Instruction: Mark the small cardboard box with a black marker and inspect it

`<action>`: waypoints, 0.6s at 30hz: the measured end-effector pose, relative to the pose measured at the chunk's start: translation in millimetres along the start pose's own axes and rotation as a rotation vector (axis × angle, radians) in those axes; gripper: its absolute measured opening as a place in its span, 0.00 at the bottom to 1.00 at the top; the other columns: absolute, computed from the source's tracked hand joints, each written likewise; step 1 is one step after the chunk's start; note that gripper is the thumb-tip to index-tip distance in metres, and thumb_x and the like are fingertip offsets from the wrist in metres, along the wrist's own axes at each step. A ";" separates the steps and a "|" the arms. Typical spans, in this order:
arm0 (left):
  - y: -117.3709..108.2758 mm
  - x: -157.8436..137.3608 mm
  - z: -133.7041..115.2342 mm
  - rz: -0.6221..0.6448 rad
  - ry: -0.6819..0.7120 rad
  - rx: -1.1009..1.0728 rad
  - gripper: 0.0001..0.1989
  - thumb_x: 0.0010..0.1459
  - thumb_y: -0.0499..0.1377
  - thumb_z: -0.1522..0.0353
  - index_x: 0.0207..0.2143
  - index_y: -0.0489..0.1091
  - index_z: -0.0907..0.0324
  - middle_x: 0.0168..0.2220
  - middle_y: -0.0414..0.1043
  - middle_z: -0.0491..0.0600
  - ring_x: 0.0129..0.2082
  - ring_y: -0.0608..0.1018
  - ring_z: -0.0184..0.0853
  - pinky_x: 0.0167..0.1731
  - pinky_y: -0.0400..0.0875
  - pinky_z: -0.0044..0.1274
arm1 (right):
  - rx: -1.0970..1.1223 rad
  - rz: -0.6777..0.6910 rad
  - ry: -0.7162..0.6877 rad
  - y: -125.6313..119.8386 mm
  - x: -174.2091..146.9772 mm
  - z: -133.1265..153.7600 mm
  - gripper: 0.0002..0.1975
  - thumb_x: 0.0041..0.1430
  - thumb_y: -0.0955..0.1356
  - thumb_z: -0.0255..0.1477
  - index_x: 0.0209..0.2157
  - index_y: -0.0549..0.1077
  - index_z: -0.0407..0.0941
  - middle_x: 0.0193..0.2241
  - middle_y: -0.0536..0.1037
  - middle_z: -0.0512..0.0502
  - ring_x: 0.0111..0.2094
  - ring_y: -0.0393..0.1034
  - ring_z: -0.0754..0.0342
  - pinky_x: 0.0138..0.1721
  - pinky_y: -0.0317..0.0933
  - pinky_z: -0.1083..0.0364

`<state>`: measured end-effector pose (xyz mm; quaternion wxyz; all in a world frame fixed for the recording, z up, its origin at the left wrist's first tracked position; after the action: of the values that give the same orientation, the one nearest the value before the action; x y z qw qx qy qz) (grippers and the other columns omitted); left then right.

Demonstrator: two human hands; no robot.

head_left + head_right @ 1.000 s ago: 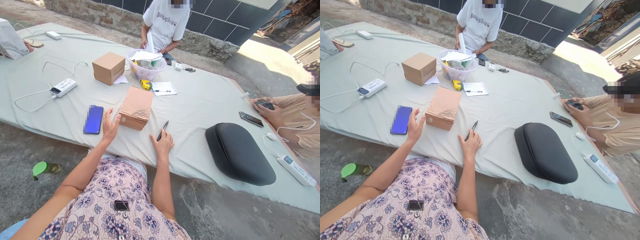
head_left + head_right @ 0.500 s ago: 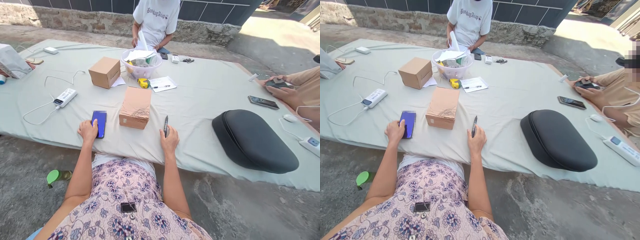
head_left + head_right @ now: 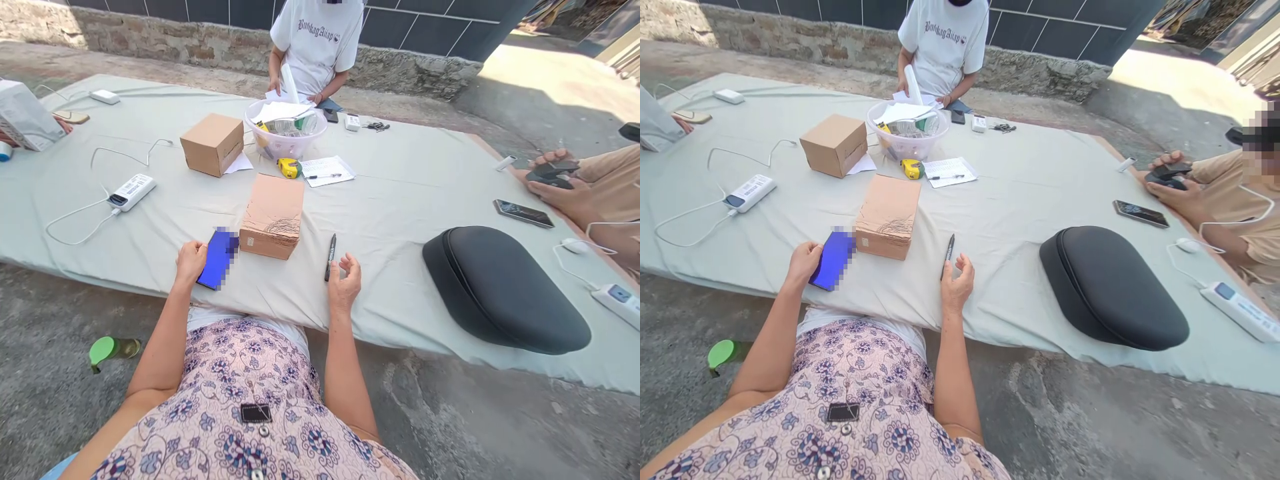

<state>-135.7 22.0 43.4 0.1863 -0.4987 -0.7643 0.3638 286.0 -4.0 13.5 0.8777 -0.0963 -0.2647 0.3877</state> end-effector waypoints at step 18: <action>-10.1 -19.9 -8.5 0.019 -0.097 -0.636 0.06 0.54 0.54 0.64 0.34 0.62 0.55 0.20 0.60 0.39 0.17 0.63 0.29 0.21 0.58 0.20 | 0.216 -0.171 0.031 -17.4 -6.8 12.2 0.19 0.60 0.64 0.40 0.47 0.71 0.43 0.37 0.79 0.43 0.35 0.76 0.53 0.42 0.71 0.51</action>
<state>-127.9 4.9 58.1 -0.0188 -0.5211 -0.8430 0.1318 286.5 -21.3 27.6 0.9167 0.0158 -0.2152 0.3364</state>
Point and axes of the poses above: each hand's wrist, its own x-axis towards the middle knuckle, its own y-axis out of the palm, z = x × y, the point moved 6 cm from there along x, towards the middle knuckle
